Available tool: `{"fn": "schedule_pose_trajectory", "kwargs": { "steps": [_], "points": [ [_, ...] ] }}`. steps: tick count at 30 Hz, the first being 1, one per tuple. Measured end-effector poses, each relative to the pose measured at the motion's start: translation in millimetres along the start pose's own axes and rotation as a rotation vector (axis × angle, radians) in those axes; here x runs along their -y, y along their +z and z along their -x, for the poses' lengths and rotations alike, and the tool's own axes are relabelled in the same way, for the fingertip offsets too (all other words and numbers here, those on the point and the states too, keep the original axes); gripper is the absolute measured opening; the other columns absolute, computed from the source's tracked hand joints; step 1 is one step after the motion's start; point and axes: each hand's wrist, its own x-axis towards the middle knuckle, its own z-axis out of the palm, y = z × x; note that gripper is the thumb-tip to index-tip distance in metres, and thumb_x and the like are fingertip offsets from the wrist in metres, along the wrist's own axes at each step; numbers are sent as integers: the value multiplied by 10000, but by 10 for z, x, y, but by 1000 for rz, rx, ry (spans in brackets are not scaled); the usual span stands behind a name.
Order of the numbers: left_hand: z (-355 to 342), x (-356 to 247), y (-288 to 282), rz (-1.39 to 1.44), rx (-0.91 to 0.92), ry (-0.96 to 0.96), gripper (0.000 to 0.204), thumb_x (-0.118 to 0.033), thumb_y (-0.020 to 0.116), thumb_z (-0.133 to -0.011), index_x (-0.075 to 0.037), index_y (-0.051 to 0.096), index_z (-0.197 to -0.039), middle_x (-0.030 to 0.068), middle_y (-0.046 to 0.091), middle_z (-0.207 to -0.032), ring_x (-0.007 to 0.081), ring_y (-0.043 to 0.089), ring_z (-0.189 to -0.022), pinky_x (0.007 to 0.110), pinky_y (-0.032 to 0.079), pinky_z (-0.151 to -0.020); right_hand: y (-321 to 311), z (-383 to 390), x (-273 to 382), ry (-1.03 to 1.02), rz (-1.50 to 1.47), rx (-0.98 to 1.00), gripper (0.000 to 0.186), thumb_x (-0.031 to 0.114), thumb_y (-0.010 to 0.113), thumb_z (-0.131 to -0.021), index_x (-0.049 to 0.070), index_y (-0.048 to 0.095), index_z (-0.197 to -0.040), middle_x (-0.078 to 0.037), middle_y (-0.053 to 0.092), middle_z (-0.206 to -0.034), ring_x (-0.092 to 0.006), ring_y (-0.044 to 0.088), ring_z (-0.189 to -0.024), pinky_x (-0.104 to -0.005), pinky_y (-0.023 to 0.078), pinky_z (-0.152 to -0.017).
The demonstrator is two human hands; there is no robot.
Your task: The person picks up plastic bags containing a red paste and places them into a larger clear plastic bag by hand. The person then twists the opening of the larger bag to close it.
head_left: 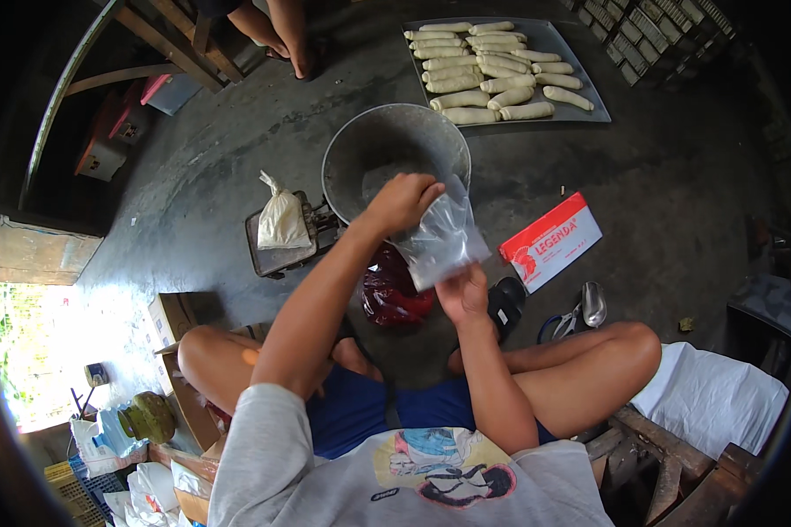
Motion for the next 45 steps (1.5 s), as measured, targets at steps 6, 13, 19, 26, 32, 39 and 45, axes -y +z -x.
{"fn": "schedule_pose_trajectory", "kwargs": {
  "steps": [6,13,19,26,32,39,45],
  "points": [
    [-163,389,-176,-368,-504,54,271,-277,573,-954,-23,625,-872,187,655,-831,371,623,-730,477,500,-721,7,250,101,-42,256,-83,423,292,727,-876,94,550,-1206,-23,625,-1154,-181,611,-1035,-339,502,-882],
    [1284,-125,-330,168,-725,2,226,-92,608,-921,15,539,-734,114,480,-540,168,454,-465,318,378,-482,-462,473,-745,-256,2243,79,342,213,771,-751,56,607,-1007,-132,628,-968,-305,614,-940,-417,502,-809],
    [1491,269,-117,248,-710,-224,263,-103,621,-915,18,509,-711,82,435,-551,123,340,-503,321,331,-472,-922,262,-792,-447,2321,260,305,132,686,-769,-2,620,-1035,-196,635,-979,-392,606,-946,-472,489,-867],
    [2015,1148,499,167,-263,-425,295,-138,670,-783,9,586,-1025,195,651,-882,303,658,-802,383,518,-730,541,807,-237,-427,1684,393,183,-18,632,-769,-40,659,-948,-178,679,-937,-345,669,-848,-367,519,-759],
    [2080,880,308,1081,219,-482,876,-254,742,-810,-80,249,-1513,166,346,-1519,318,380,-1374,445,352,-1114,1710,1335,118,-286,1396,584,190,-67,623,-791,-56,656,-978,-117,681,-916,-166,666,-857,-281,502,-753],
    [1938,-865,-428,1174,490,40,1447,-579,911,-466,-53,102,-1544,122,185,-1587,237,212,-1453,390,163,-1190,2275,1659,405,-125,551,663,352,68,721,-858,-114,589,-1128,-144,671,-1066,-188,666,-948,-298,519,-862],
    [2470,-1286,-206,1214,403,5,1586,-411,996,-354,-43,-1,-1531,141,218,-1548,238,215,-1443,394,141,-1199,2383,1502,463,-166,388,546,341,138,716,-871,-68,584,-1108,-150,682,-1034,-198,684,-895,-307,549,-812]
  ]
}}
